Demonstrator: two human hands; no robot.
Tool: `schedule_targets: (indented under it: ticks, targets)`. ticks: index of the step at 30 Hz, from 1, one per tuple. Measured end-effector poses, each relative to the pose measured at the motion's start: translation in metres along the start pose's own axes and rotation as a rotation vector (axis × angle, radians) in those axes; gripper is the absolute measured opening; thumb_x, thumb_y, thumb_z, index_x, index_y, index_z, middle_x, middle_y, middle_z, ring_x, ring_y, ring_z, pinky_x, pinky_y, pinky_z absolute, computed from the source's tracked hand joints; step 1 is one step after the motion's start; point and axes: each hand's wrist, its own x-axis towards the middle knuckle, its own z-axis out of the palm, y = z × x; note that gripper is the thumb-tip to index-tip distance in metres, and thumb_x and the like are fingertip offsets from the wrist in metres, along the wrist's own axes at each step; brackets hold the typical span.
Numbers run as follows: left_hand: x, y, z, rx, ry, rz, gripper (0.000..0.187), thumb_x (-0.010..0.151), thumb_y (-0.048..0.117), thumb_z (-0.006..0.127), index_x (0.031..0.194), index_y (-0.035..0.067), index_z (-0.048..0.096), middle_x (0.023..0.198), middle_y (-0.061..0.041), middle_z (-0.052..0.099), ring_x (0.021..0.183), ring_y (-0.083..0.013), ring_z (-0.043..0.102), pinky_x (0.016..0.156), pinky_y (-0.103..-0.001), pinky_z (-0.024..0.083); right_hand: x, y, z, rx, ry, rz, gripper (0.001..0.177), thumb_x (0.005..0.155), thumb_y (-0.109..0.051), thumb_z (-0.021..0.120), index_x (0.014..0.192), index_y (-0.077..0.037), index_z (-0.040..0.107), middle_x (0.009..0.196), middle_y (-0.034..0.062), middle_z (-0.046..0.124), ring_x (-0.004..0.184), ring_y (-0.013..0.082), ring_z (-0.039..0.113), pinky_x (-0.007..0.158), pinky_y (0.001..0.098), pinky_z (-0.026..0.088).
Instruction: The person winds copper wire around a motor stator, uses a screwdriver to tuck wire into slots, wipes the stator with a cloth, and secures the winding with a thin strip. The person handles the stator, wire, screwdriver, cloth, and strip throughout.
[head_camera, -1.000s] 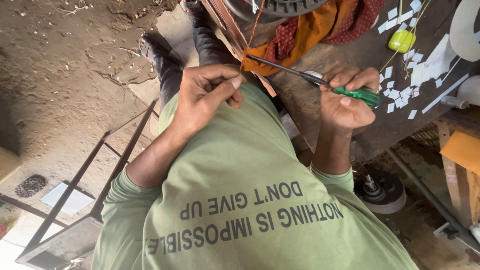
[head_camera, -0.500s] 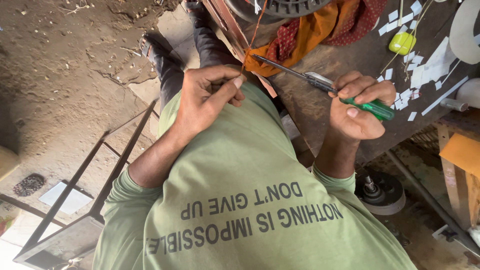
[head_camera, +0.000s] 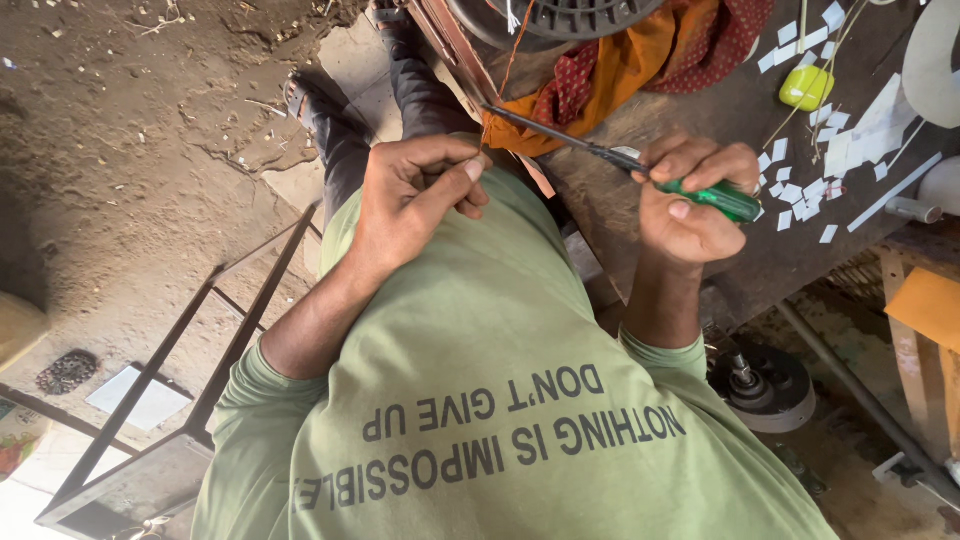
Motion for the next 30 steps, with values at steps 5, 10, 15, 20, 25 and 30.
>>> schedule_targets:
  ticks: [5,10,15,20,25,30]
  targets:
    - [-0.001,0.0,0.0,-0.01,-0.014,0.001,0.017,0.105,0.005,0.061,0.109,-0.01,0.07,0.083,-0.01,0.072,0.073,-0.011,0.07,0.066,-0.024,0.06,-0.003,-0.008,-0.011,0.002,0.009,-0.019,0.029,0.067,0.002,0.053,0.095,-0.003,0.057,0.095,0.0187,0.071,0.081,0.0284,0.067,0.075,0.0387,0.059]
    - [-0.001,0.0,0.002,0.013,-0.003,0.011,0.016,0.105,0.004,0.061,0.108,-0.01,0.07,0.083,-0.011,0.073,0.072,-0.0115,0.071,0.066,-0.025,0.06,-0.003,-0.007,-0.011,0.049,0.038,0.0,0.026,0.071,0.002,0.054,0.096,-0.002,0.056,0.095,0.0213,0.071,0.085,0.0291,0.072,0.079,0.0395,0.062]
    - [-0.001,0.0,0.003,0.052,0.011,0.028,0.016,0.104,0.002,0.061,0.108,-0.011,0.069,0.083,-0.011,0.073,0.072,-0.012,0.072,0.066,-0.025,0.061,0.002,0.006,-0.004,0.13,0.092,0.019,0.019,0.078,0.003,0.055,0.097,0.001,0.054,0.097,0.0253,0.071,0.096,0.0334,0.075,0.079,0.0401,0.065]
    - [0.001,-0.001,0.001,0.06,0.025,0.03,0.016,0.103,0.001,0.061,0.108,-0.011,0.07,0.084,-0.012,0.074,0.073,-0.0118,0.072,0.067,-0.025,0.062,0.005,0.011,0.001,0.225,0.168,0.076,0.02,0.082,0.001,0.056,0.101,0.001,0.05,0.1,0.0261,0.069,0.091,0.034,0.074,0.082,0.0416,0.065]
    - [0.001,-0.005,0.001,0.045,0.019,0.015,0.016,0.103,0.002,0.061,0.108,-0.011,0.07,0.085,-0.012,0.073,0.073,-0.0121,0.072,0.066,-0.025,0.062,0.008,0.014,-0.001,0.247,0.249,0.09,0.022,0.08,0.001,0.057,0.101,0.0,0.049,0.102,0.0261,0.068,0.088,0.034,0.072,0.083,0.0407,0.064]
    - [0.003,-0.003,-0.002,0.038,-0.009,-0.01,0.017,0.104,0.003,0.062,0.108,-0.011,0.07,0.084,-0.012,0.073,0.072,-0.0126,0.071,0.067,-0.025,0.061,0.01,0.02,-0.002,0.282,0.305,0.112,0.022,0.08,0.002,0.058,0.1,0.0,0.05,0.1,0.0245,0.068,0.089,0.0325,0.071,0.083,0.0397,0.064]
